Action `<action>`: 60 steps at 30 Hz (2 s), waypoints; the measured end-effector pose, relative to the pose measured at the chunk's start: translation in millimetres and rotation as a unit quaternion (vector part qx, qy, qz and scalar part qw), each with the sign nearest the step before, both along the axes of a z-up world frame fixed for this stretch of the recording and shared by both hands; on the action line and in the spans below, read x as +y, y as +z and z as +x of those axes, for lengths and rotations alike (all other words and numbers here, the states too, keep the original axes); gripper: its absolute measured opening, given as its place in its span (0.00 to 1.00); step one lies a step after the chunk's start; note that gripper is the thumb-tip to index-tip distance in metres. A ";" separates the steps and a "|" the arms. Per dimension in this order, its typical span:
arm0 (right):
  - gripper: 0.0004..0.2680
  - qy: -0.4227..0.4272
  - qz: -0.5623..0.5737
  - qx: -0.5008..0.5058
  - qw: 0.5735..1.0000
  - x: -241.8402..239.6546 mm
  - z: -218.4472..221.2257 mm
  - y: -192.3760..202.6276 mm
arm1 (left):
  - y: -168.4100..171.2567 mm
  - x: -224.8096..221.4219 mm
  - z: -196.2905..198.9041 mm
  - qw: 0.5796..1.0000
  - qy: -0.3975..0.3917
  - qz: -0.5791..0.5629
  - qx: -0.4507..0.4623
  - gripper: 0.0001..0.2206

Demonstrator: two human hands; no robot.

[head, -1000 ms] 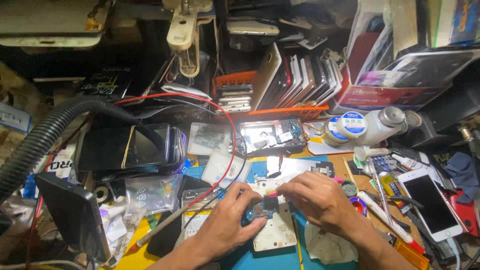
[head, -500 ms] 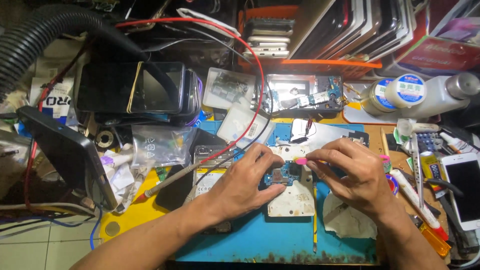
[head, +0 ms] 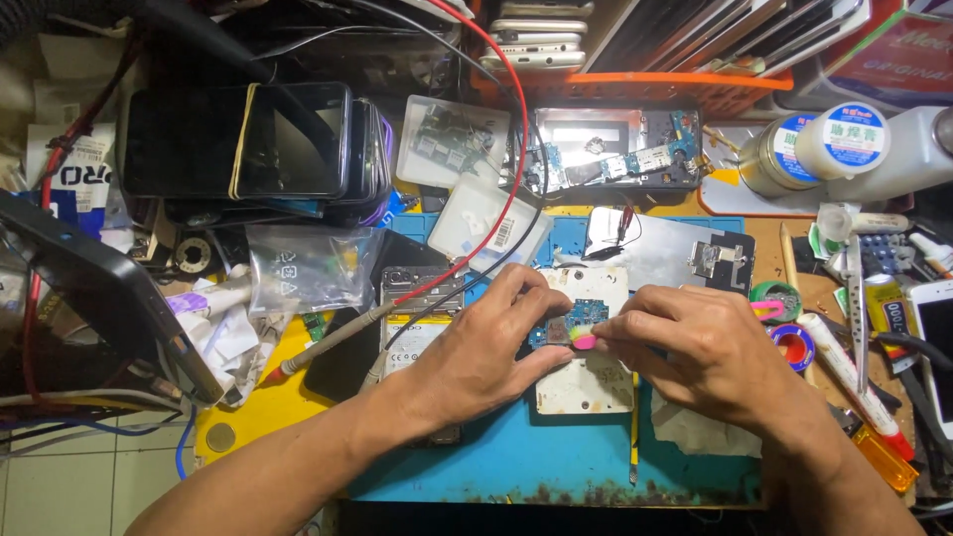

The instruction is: Cleaning, probing, and soldering pins on a smartphone motherboard at a repair bench.

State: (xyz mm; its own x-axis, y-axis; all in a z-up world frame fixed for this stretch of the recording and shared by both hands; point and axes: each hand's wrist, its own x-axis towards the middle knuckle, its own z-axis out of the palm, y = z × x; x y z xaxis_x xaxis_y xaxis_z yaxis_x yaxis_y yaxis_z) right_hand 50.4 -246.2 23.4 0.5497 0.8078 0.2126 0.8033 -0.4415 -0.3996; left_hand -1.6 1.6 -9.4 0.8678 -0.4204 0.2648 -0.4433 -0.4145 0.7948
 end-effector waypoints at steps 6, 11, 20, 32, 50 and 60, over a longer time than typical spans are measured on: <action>0.03 -0.006 0.006 0.046 0.999 -9.0 5.7 3.6 | 2.8 1.6 0.4 1.000 -0.008 -0.005 0.022 0.17; 0.05 -0.033 0.067 0.028 0.997 -4.4 7.8 0.3 | 1.4 1.7 0.6 1.000 -0.007 -0.011 0.018 0.17; 0.04 -0.023 0.040 0.008 0.999 -3.2 6.8 -1.5 | 3.0 1.8 1.8 1.000 -0.009 -0.005 0.013 0.17; 0.05 -0.031 0.071 -0.002 0.997 -2.2 7.0 6.9 | 2.1 0.7 1.2 1.000 -0.007 0.005 -0.008 0.18; 0.03 -0.072 0.124 0.030 0.989 -11.3 19.3 -1.7 | -0.8 1.4 2.1 1.000 -0.004 0.018 -0.005 0.18; 0.07 -0.198 -0.056 -0.010 0.979 -47.6 35.6 -3.8 | 9.4 0.9 4.1 0.998 0.027 -0.048 0.021 0.17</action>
